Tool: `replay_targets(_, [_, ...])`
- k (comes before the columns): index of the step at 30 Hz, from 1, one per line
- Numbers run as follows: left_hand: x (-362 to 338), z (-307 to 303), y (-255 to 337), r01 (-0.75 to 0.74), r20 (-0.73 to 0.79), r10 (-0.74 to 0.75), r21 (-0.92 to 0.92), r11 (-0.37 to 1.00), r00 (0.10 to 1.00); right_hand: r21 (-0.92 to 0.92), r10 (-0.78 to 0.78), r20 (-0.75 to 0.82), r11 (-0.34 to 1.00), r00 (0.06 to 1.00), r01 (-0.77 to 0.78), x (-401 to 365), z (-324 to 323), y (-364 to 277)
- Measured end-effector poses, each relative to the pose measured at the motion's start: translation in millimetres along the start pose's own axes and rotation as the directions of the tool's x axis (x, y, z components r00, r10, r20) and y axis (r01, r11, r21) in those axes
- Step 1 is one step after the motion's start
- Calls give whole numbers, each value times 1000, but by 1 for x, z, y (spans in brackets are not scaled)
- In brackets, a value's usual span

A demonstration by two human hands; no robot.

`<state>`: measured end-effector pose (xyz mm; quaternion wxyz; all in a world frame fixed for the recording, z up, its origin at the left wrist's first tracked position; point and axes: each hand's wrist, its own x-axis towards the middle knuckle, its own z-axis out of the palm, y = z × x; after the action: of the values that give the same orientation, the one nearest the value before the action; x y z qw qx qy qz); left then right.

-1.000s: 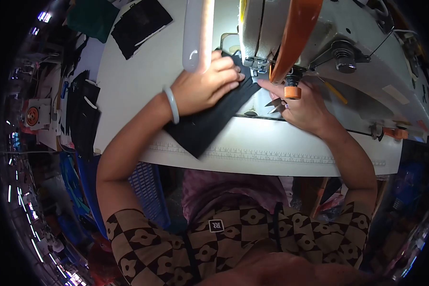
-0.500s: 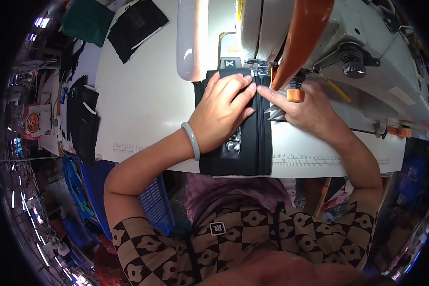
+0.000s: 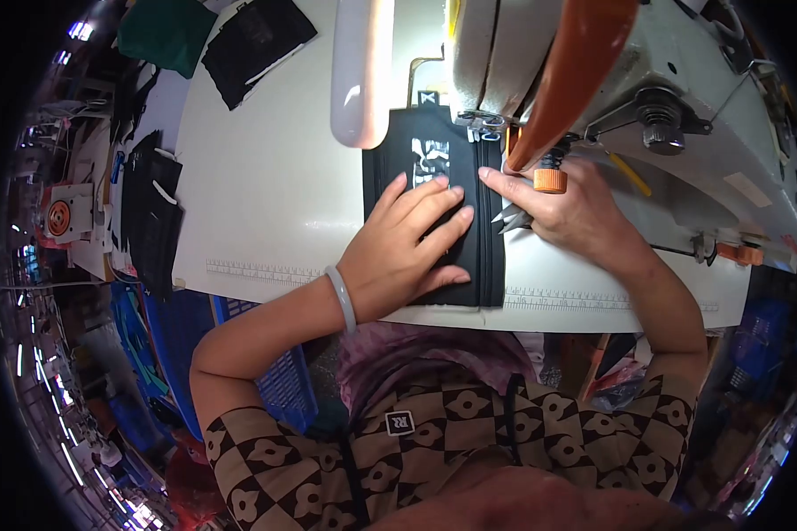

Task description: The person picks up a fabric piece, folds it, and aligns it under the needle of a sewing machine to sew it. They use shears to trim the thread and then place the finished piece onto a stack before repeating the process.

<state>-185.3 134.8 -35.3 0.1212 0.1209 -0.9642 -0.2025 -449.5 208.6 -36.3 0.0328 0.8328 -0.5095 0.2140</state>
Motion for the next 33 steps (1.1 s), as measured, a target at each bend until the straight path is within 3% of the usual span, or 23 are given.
replay_targets(12, [43, -8, -49, -19, -85, 20, 13, 1000, 996, 208, -193, 27, 961, 981, 183, -7, -6, -9])
replay_targets(24, [94, -17, -113, -53, -27, 55, 87, 995, 998, -74, 140, 86, 988, 986, -134, -2, 5, -1])
replay_targets(26, [104, -16, -126, -93, -26, 97, 137, 986, 995, -83, 322, 256, 947, 911, -312, 0, 7, 2])
replay_targets(28, [111, -13, -140, -126, -19, 132, 185, 975, 991, -100, 400, 336, 915, 853, -390, 0, 8, 3])
replay_targets(33, [118, -9, -152, -142, 24, 140, 256, 956, 990, -124, 408, 349, 913, 844, -390, -1, 10, 3])
